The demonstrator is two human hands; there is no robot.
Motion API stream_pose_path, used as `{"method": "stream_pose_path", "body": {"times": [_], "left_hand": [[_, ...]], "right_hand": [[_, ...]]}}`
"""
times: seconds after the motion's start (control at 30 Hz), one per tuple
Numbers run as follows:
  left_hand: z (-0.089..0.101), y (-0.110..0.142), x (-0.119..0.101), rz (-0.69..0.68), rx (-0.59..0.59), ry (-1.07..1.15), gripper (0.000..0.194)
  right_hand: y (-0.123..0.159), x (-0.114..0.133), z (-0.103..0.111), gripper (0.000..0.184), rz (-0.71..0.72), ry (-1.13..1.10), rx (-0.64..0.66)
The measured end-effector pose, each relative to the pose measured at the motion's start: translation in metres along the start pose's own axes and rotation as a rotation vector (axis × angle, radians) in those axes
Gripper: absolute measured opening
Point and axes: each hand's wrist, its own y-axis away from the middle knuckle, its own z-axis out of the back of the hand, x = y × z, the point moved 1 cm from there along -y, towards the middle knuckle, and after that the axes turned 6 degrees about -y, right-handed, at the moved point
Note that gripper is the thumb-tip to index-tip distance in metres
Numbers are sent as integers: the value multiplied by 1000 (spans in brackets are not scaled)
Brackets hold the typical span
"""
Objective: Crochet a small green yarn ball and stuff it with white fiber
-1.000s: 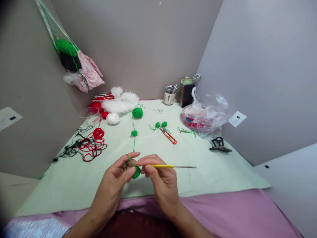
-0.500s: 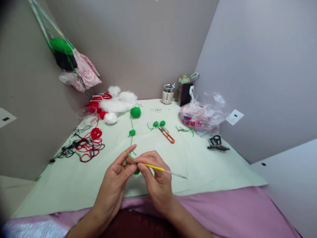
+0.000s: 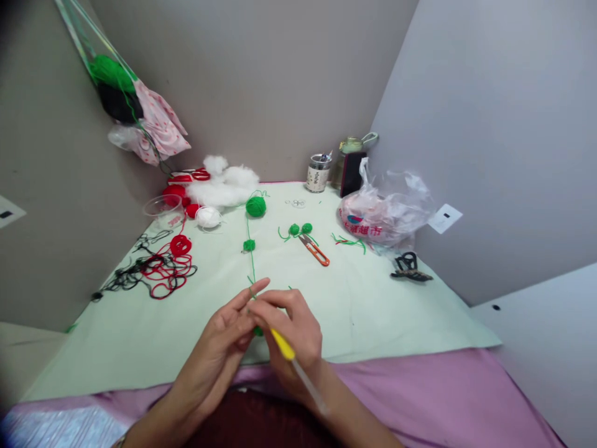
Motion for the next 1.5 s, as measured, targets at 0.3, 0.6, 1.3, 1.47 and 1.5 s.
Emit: {"method": "stream_pose_path", "body": {"times": [0.3, 0.6, 1.3, 1.47, 1.5], "left_hand": [[-6, 2, -4, 25, 22, 62, 59], [4, -1, -2, -281, 8, -326, 49], [13, -2, -5, -298, 82, -456, 42], [10, 1, -10, -287, 58, -498, 37], [10, 0, -10, -288, 57, -507, 37]], "right_hand": [[4, 1, 8, 40, 30, 11, 63], [-4, 5, 9, 30, -163, -199, -37], [-6, -15, 24, 22, -601, -806, -45], [-1, -15, 27, 22, -562, -722, -13], [-1, -15, 27, 22, -550, -711, -10]]}}
